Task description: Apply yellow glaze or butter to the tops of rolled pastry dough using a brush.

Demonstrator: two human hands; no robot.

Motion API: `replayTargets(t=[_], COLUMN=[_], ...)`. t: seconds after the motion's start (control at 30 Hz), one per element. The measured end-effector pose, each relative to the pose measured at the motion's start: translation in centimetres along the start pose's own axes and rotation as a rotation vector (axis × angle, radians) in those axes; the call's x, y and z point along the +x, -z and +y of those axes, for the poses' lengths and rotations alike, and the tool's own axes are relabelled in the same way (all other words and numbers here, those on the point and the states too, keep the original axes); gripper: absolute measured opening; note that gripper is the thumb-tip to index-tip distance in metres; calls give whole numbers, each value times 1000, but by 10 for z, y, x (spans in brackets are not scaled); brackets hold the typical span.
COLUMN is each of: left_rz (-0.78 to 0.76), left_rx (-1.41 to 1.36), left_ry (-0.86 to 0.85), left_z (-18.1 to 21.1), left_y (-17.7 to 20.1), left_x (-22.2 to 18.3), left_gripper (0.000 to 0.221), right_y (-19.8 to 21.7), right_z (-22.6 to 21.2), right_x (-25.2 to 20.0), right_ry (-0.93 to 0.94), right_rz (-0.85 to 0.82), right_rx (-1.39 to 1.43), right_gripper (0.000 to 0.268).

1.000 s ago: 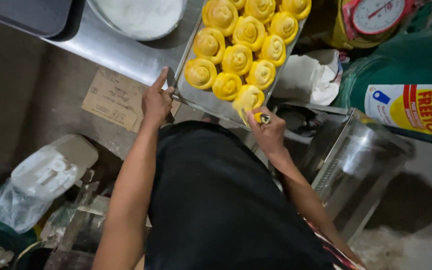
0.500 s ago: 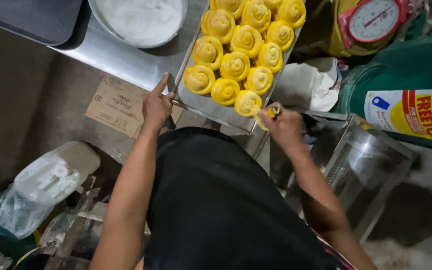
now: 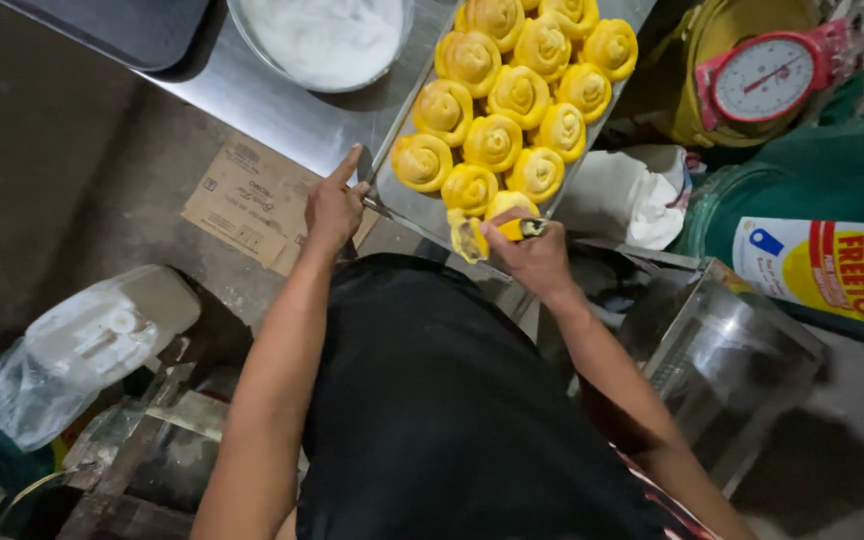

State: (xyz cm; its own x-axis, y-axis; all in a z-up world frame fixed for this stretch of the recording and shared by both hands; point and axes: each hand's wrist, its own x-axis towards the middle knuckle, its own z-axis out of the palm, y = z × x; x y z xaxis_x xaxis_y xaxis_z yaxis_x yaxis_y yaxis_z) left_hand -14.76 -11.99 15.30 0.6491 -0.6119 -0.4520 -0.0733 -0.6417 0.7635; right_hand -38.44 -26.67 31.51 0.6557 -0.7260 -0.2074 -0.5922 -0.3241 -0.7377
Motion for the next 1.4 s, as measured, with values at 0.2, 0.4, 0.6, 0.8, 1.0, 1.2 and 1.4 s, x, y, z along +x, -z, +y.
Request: replayTargets(t=[0.2, 0.4, 0.6, 0.8, 1.0, 1.2, 1.4], left_rz=[33, 50, 76, 17, 75, 12, 15], left_rx=[48, 20, -39, 27, 41, 1, -31], left_ry=[-45, -69, -119, -58, -217, -54, -85], left_z=[0, -2, -14, -3, -35, -6, 1], left_y=[0, 1, -9, 1, -17, 1, 6], left_x=[-2, -2, -1, -6, 8, 0, -4], left_gripper=[62, 60, 63, 61, 72, 64, 64], right_y=[-11, -25, -13, -13, 5, 7, -30], right_z=[-9, -60, -11, 4, -11, -8, -18], right_x=[39, 18, -4, 32, 68, 108, 75], right_ry=[198, 774, 534, 190, 161, 257, 840], right_rz=[311, 69, 17, 342, 117, 43, -181], right_rx=[-247, -550, -474, -173, 239, -456, -732], right_gripper=[18, 18, 17, 16, 19, 30, 10])
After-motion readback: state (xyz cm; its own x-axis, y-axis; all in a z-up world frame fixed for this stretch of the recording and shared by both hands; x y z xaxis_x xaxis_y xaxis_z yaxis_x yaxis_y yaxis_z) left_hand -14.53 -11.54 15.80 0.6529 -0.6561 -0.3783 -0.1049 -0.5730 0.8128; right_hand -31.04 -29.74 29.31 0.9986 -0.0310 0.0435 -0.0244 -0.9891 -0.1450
